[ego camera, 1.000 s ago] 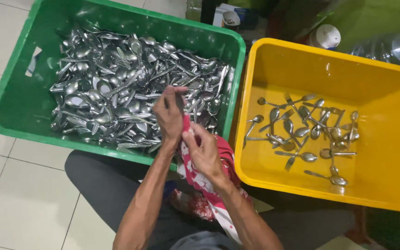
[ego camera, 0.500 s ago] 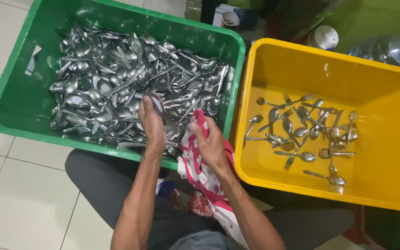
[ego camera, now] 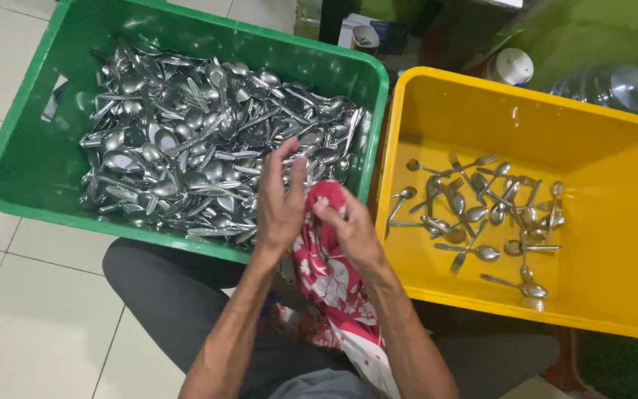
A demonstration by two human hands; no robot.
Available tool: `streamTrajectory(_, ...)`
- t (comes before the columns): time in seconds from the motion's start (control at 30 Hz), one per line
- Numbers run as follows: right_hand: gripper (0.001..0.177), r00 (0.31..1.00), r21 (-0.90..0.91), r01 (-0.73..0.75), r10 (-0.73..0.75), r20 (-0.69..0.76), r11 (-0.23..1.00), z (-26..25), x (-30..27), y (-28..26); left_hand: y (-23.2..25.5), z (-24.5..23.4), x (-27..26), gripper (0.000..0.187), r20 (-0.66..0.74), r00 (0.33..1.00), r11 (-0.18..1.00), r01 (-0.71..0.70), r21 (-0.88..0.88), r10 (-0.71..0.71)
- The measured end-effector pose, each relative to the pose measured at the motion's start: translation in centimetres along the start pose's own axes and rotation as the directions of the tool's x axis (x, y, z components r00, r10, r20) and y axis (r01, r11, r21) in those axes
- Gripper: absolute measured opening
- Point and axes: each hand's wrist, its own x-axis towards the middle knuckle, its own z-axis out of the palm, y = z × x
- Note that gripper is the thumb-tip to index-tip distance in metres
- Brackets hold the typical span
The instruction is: Wiping silver spoons with a cloth and sorting them between bins.
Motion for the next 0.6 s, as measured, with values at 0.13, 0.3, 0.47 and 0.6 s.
streamTrajectory(0.13,0.026,0.977,0.137,0.056,-0.083,0.197,0.989,-5.1,-1.4,-3.8,0.0,-3.0,-1.4,0.08,0.484,0.812,0.924,0.381,-0.017,-0.326)
streamTrajectory(0.3,0.006,0.906,-0.14,0.221,-0.151,0.395,0.965,-11.1,-2.6,-7.6,6.2,-5.5,-3.5,0.036,0.689,0.706,0.954,0.291,-0.068,-0.167)
streamTrajectory(0.47,0.044,0.494,-0.088,0.375,-0.119,0.861,0.923,-14.6,-7.3,-14.3,15.3,-7.7,-6.0,0.026,0.854,0.473,0.962,0.046,-0.27,0.217)
streamTrajectory(0.6,0.04,0.362,0.277,0.244,-0.353,0.863,0.929,-14.1,-8.4,-16.2,11.2,-7.1,-10.3,0.05,0.809,0.339,0.857,0.016,-0.514,0.479)
